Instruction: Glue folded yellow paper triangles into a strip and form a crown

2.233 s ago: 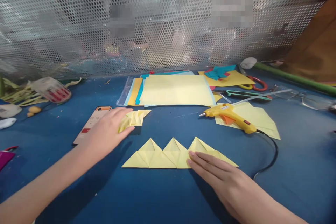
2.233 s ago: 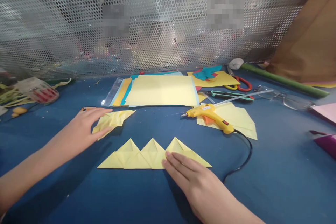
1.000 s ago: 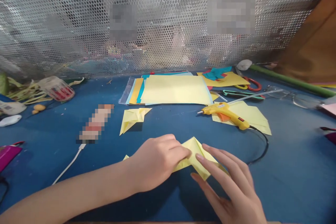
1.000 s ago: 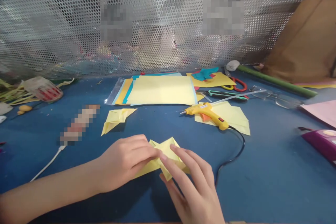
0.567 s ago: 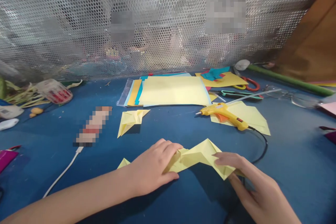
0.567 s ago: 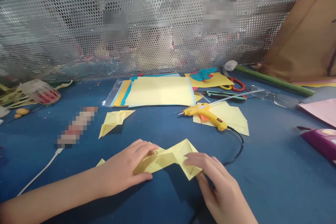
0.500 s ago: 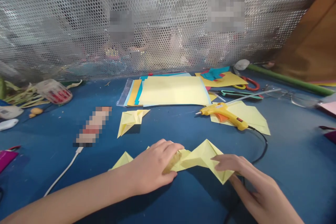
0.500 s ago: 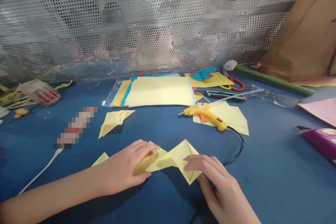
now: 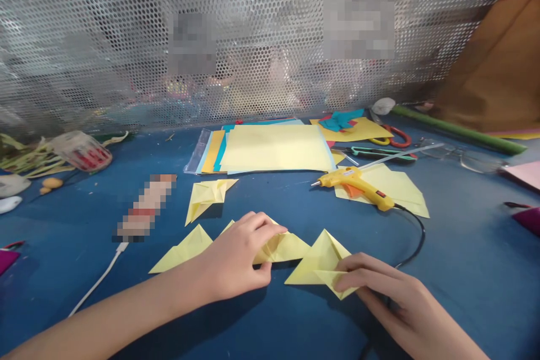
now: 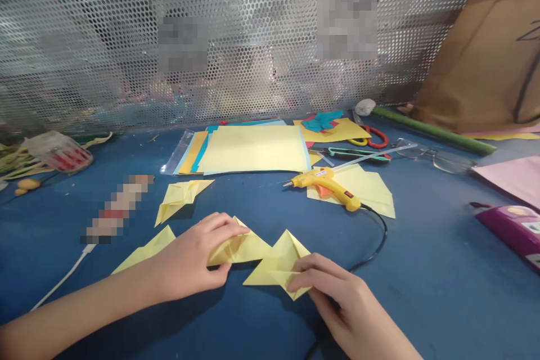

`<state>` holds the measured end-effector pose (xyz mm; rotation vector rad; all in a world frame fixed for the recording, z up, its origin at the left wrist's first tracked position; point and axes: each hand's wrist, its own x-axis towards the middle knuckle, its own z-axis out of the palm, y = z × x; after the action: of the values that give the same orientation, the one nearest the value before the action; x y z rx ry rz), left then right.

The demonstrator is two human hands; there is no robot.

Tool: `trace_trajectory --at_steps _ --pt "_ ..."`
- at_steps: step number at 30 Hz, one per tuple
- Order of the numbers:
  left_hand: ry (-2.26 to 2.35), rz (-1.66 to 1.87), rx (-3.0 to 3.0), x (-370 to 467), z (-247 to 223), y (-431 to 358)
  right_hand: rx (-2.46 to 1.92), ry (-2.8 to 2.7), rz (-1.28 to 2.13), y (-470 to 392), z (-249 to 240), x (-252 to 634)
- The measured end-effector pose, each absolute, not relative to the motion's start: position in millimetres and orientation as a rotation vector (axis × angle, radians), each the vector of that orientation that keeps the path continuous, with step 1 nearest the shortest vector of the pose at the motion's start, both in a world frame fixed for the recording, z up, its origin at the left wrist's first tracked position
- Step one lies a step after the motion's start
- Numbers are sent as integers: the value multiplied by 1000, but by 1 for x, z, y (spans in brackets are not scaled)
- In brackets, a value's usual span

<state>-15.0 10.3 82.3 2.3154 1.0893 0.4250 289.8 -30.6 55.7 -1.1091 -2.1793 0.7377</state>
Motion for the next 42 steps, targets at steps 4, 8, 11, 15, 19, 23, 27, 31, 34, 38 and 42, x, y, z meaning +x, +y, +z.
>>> trace_trajectory --at_steps 4,8,11,15,19,23,27,31,34,38,42 --pt "1178 483 2307 -18 83 9 -1083 -2168 705 -29 54 290" --pt "1221 482 2300 -16 89 3 -1063 -2190 655 -27 52 289" --pt "1179 417 2310 -10 91 -1 -1063 -2135 622 -27 51 284" --pt "1117 331 2321 -7 87 -2 -1077 -2099 659 -29 50 277" --pt "1070 287 2271 -8 84 1 -1145 -2054 660 -28 48 273" --pt "1041 274 2227 -9 86 5 -1187 -2024 636 -25 48 269" --pt "1022 267 2209 -10 88 6 -1232 -2049 587 -22 53 265" --pt "1017 254 2220 -11 86 3 -1292 -2075 529 -24 52 259" --pt "1018 237 2247 -11 84 0 -1363 -2051 548 -27 46 254" --pt "1037 197 2305 -10 85 -1 -1389 -2017 538 -29 35 247" --pt "1034 114 2423 -9 84 -3 -1380 -2048 510 -28 30 244"
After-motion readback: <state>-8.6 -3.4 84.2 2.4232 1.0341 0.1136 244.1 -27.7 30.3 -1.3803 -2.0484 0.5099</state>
